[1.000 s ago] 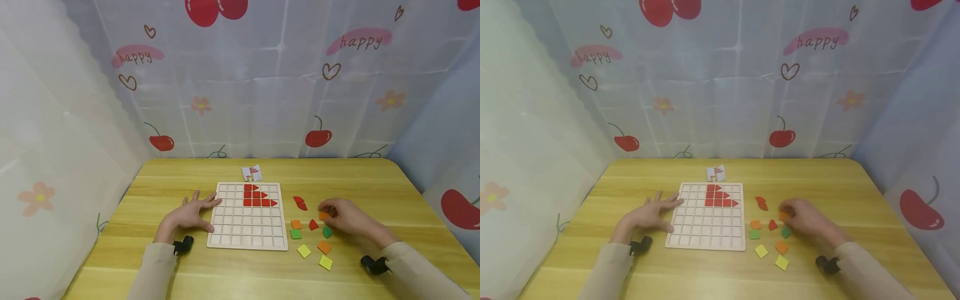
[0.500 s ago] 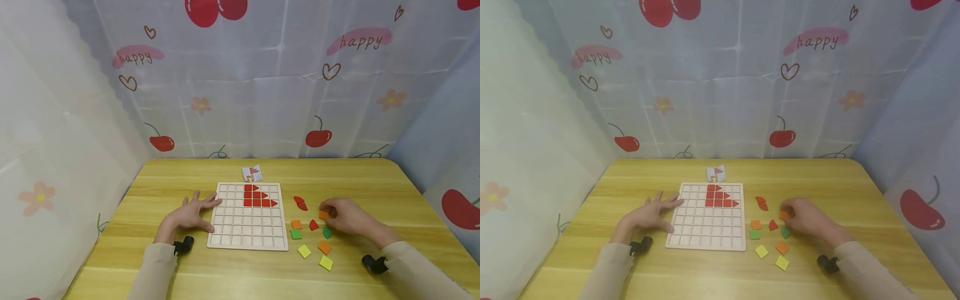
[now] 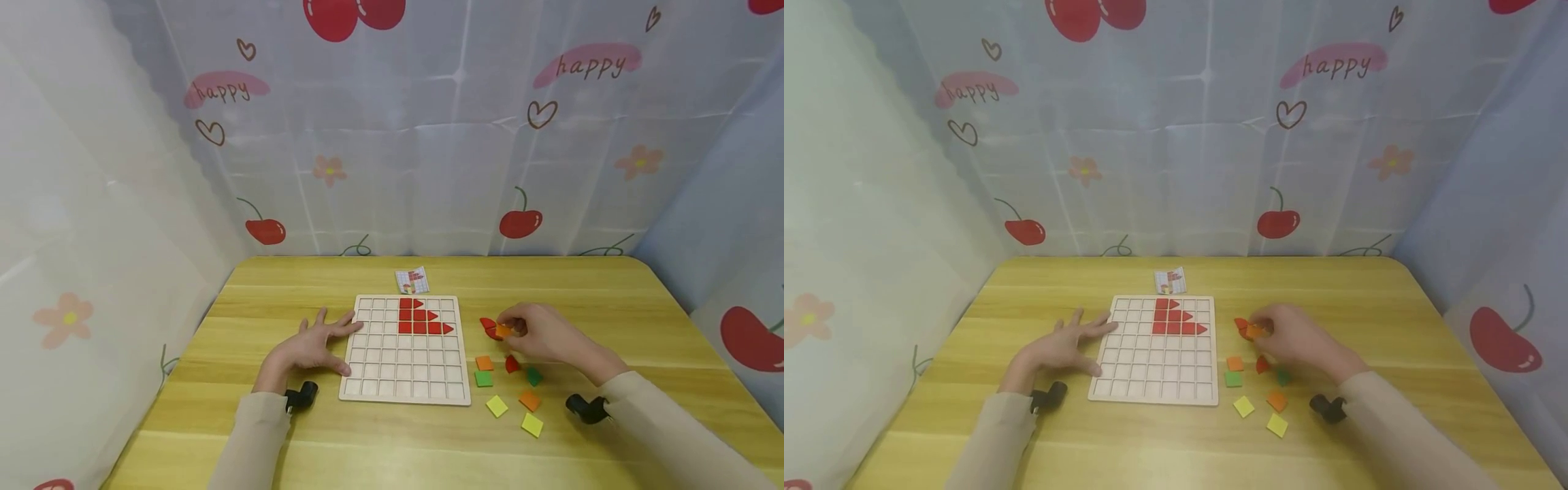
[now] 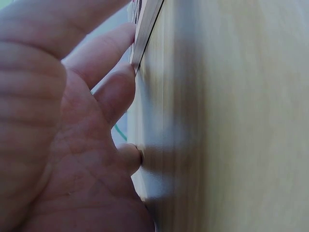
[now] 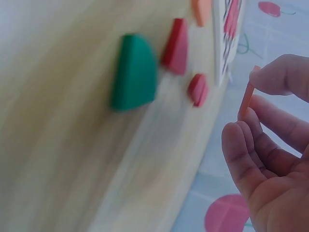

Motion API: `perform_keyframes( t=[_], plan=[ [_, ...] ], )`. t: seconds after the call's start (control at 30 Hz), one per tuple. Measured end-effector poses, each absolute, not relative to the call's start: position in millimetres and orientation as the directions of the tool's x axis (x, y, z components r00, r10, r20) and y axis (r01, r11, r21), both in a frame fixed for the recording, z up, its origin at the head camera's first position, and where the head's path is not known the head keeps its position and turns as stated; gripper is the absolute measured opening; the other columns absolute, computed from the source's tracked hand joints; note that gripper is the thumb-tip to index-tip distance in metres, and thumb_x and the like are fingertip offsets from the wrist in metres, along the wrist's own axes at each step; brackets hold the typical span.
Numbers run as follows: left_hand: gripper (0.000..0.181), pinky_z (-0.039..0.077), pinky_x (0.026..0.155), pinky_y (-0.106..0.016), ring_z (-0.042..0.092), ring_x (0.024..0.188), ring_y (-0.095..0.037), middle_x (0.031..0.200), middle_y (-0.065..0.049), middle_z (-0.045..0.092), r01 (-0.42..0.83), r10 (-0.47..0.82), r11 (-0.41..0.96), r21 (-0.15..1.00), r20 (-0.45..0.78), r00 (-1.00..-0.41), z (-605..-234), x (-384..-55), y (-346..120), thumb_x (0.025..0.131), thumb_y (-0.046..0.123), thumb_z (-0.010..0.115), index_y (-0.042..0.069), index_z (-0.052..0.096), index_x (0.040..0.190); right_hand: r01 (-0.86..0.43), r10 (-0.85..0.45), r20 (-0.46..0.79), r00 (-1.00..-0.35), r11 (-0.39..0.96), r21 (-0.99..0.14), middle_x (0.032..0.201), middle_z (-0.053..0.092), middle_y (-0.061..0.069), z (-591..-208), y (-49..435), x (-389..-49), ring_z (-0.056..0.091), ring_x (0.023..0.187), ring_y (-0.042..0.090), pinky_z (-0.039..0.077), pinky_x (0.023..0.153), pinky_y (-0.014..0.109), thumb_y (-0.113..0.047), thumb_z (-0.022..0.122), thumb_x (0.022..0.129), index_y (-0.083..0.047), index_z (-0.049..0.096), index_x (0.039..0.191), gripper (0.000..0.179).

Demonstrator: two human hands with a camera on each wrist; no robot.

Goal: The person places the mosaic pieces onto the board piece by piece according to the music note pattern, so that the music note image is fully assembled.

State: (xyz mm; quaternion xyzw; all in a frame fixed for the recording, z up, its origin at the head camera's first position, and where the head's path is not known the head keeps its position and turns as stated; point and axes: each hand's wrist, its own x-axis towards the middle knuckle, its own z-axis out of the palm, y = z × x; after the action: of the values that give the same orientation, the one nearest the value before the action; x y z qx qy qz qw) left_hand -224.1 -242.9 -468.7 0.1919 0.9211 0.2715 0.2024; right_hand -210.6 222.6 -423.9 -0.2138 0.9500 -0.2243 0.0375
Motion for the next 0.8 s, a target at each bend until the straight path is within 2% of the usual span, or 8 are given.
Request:
perform_keyframes(
  t=[0.5, 0.8],
  plan=[
    [0.096, -0.015, 0.118, -0.074, -0.017, 0.158, -0.043, 0.172, 0.011, 0.02, 0.226, 0.458, 0.771, 0.595, -0.273, -0.846, -465, -223, -240, 0.073, 0.046, 0.09, 0.037, 0.043, 0.157, -0.493, -0.524, 0.074, -0.849, 0.733, -0.469, 0.089, 0.067, -0.003, -421, 166, -235, 0.056, 0.079, 0.012, 0.052, 0.073, 0.028, -0.015, 0.078, 0.086, -0.008, 0.077, 0.109, 0.024],
    [0.097, -0.016, 0.117, -0.075, -0.018, 0.158, -0.044, 0.172, 0.01, 0.021, 0.218, 0.458, 0.763, 0.609, -0.271, -0.846, -463, -223, -240, 0.072, 0.045, 0.091, 0.036, 0.044, 0.157, -0.5, -0.559, 0.051, -0.828, 0.694, -0.518, 0.091, 0.069, -0.003, -423, 129, -241, 0.056, 0.08, 0.013, 0.05, 0.072, 0.026, -0.017, 0.079, 0.085, -0.012, 0.078, 0.108, 0.024]
  ],
)
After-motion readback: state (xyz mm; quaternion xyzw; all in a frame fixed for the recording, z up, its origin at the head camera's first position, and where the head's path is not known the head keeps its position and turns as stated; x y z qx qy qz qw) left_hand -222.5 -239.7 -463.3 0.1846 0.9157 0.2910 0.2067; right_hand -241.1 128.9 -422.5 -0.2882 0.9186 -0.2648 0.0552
